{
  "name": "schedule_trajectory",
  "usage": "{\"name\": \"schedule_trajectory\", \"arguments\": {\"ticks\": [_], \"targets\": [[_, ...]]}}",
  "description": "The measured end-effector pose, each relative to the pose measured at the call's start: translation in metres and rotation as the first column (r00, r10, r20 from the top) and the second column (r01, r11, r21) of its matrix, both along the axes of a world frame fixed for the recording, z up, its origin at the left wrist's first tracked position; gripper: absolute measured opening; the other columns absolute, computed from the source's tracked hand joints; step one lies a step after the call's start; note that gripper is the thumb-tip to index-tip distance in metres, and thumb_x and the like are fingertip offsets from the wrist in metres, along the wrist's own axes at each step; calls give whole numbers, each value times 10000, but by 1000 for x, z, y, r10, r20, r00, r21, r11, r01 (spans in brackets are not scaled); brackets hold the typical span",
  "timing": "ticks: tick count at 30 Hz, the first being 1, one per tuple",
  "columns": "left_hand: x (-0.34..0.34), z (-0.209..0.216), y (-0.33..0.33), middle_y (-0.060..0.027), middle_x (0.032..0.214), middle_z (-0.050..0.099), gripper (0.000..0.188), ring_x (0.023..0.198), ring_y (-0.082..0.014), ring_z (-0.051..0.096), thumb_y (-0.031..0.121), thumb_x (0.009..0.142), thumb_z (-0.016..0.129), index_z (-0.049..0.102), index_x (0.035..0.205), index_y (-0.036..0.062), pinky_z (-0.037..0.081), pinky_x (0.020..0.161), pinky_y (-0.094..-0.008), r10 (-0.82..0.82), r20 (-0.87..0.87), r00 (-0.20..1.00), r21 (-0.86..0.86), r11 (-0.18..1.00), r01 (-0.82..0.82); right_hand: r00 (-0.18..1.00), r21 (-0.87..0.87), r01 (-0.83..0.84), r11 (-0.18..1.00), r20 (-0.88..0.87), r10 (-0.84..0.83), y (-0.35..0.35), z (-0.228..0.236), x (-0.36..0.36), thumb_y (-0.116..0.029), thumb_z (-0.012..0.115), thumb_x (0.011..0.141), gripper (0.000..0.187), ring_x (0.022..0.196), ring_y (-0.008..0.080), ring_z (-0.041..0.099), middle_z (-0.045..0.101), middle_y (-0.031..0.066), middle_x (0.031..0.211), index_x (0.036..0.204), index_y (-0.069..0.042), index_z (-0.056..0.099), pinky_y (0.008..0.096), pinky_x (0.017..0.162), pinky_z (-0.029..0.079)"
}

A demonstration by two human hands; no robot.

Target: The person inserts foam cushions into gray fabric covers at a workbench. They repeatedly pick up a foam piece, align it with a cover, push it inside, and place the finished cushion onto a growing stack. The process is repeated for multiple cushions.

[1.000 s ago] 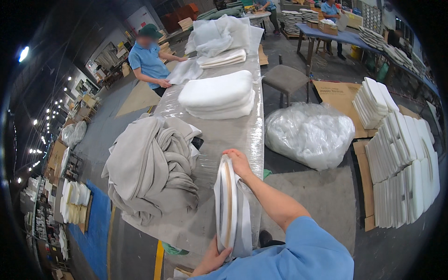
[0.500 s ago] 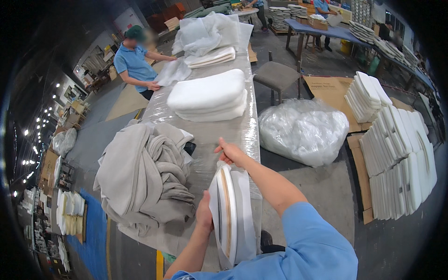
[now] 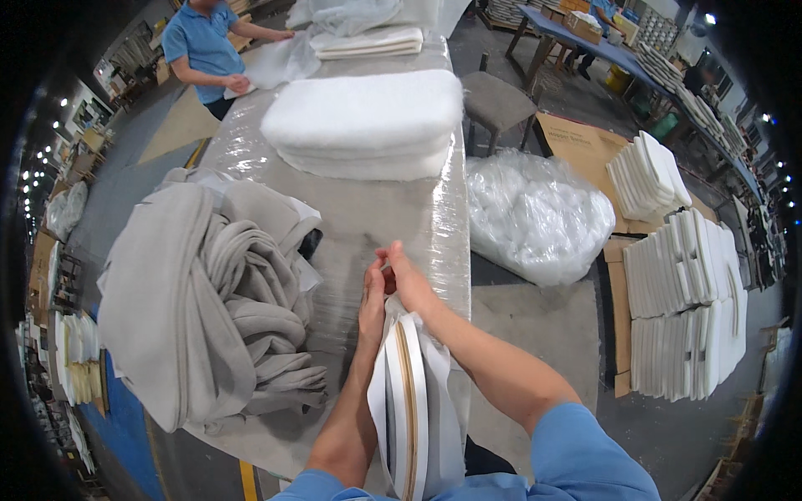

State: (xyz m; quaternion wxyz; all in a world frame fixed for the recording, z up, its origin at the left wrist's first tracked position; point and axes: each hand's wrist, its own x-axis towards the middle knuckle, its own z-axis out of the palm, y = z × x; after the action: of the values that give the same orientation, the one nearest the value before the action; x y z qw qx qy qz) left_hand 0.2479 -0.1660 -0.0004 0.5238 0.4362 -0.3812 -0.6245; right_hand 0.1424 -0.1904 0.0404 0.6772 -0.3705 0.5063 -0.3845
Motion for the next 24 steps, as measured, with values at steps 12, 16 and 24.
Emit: {"name": "schedule_trajectory", "arguments": {"ticks": [12, 16, 24], "targets": [[10, 13, -1, -82, 1519, 477, 649, 1355, -202, 465, 498, 1159, 297, 319, 1668, 96, 399, 1115, -365, -88, -96, 991, 58, 994, 94, 985, -305, 171, 937, 37, -168, 23, -16, 21, -659, 336, 1101, 737, 1171, 182, 489, 515, 72, 1295, 1630, -149, 389, 335, 976, 458], [10, 31, -2, -111, 1602, 425, 635, 1428, -227, 434, 473, 1161, 299, 302, 1676, 101, 376, 1159, -371, -134, -38, 990, 133, 981, 138, 976, -329, 215, 919, 50, -210, 22, -26, 17, -643, 393, 1092, 728, 1243, 169, 476, 509, 58, 1352, 1639, -163, 369, 327, 1039, 417], [27, 23, -4, -168, 1635, 409, 601, 1389, -221, 507, 431, 1166, 332, 351, 1648, 72, 424, 1132, -350, -174, -72, 982, 71, 981, 179, 914, -628, 74, 775, -268, -305, 21, -21, 14, -327, 568, 1054, 548, 1299, 285, 507, 500, 183, 1405, 1536, -80, 486, 400, 1092, 435]]}}
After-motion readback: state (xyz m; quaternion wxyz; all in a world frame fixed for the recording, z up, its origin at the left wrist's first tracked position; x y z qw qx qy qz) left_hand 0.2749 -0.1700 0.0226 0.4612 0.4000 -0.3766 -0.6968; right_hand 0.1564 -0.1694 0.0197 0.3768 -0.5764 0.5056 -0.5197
